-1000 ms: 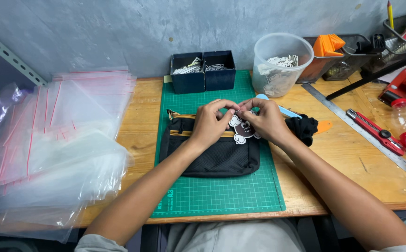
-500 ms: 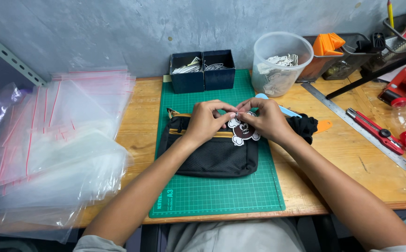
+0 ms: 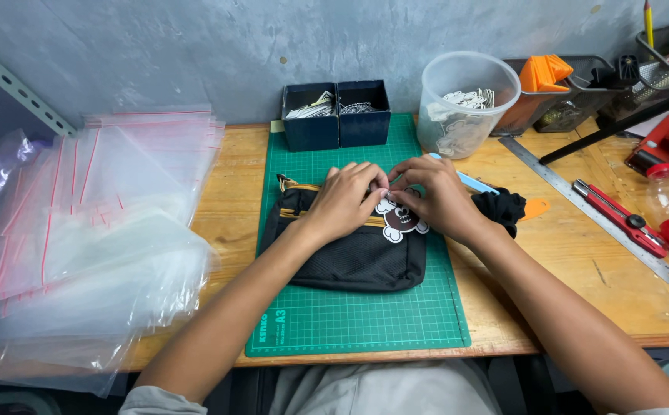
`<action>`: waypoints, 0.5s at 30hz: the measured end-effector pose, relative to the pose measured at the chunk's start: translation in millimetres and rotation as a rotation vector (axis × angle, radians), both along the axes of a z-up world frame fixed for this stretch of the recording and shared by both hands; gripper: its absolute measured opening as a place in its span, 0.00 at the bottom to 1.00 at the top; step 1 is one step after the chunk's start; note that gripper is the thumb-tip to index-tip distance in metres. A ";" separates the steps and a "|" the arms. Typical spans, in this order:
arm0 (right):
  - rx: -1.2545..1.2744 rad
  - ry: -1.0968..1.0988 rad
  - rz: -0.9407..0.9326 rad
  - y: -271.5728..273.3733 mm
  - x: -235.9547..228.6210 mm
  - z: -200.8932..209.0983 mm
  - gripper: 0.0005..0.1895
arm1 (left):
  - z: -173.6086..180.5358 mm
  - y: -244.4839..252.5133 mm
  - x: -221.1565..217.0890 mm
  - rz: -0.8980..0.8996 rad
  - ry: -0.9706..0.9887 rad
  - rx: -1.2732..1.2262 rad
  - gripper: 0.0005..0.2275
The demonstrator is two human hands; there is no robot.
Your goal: The person brushes a small black bag with a lint roller, attaches a keychain to the zipper, and places the bag inside a clear plastic sleeve before sealing it.
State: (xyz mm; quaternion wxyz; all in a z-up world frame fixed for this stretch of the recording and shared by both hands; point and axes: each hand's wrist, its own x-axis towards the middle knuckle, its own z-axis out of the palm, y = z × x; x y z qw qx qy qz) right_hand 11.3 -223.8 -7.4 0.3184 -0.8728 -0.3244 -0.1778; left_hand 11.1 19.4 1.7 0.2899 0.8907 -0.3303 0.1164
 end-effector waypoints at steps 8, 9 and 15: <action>-0.025 0.032 -0.026 0.9 1.2 4.0 0.04 | -4.5 0.5 1.9 0.010 0.007 0.076 0.04; -0.036 0.030 -0.025 0.7 1.5 2.2 0.04 | -2.9 1.3 2.2 0.007 0.031 0.045 0.05; 0.070 0.091 0.013 2.7 2.9 4.0 0.03 | 6.0 3.9 3.6 0.025 0.105 -0.106 0.06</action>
